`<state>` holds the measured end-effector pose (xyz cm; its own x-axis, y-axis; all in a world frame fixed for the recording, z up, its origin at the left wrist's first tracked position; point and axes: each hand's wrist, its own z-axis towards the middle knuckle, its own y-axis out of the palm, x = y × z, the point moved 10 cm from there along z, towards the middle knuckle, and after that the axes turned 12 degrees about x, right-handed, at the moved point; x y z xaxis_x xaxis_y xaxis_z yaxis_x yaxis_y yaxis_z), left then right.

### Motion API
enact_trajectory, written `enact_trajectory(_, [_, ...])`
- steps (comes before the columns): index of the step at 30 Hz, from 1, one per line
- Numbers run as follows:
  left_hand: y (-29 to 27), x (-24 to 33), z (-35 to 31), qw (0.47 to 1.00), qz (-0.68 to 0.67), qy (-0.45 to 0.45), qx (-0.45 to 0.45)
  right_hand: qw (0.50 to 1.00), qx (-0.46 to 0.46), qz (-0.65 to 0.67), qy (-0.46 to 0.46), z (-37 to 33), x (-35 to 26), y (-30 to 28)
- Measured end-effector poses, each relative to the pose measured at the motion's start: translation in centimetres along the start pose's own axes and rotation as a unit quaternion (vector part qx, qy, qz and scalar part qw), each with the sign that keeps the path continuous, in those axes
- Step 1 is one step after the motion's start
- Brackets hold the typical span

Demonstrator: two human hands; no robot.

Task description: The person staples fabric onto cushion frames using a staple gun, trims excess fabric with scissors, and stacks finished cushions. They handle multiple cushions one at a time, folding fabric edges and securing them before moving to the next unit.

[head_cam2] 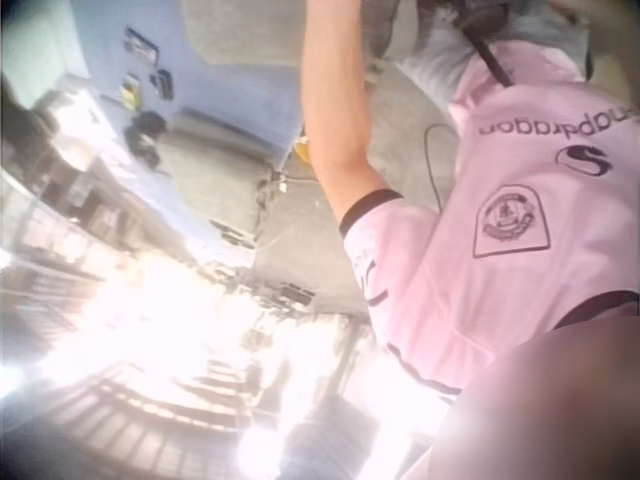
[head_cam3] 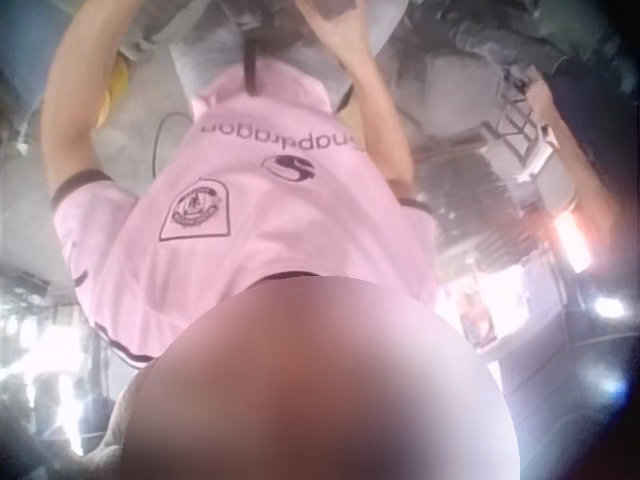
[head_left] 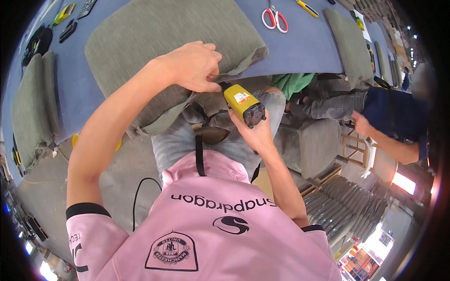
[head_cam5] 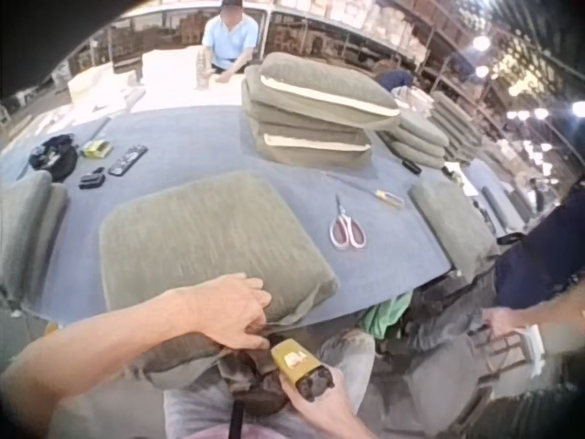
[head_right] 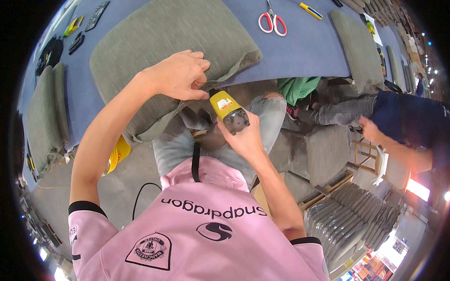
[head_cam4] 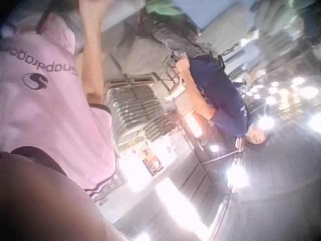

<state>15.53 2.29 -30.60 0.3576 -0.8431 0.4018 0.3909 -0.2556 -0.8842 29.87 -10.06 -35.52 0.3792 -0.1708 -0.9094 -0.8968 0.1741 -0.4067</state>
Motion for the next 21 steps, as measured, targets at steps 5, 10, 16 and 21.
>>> enact_trajectory(5, [1.1,-3.0,0.4,0.988,-0.133,-0.063,-0.043,0.999,-0.012,-0.033,-0.016,-0.5,0.4,0.6])
enact_trajectory(10, [1.1,-3.0,-0.1,0.984,-0.165,-0.061,-0.019,0.998,-0.039,-0.057,0.008,-0.6,1.4,1.4])
enact_trajectory(16, [1.5,-3.4,-0.2,0.985,-0.153,-0.076,0.011,0.994,-0.040,-0.095,0.020,-1.0,3.1,1.6])
enact_trajectory(21, [0.7,-3.1,0.3,0.991,-0.117,-0.067,0.016,0.997,-0.050,-0.051,0.001,0.3,1.6,2.2])
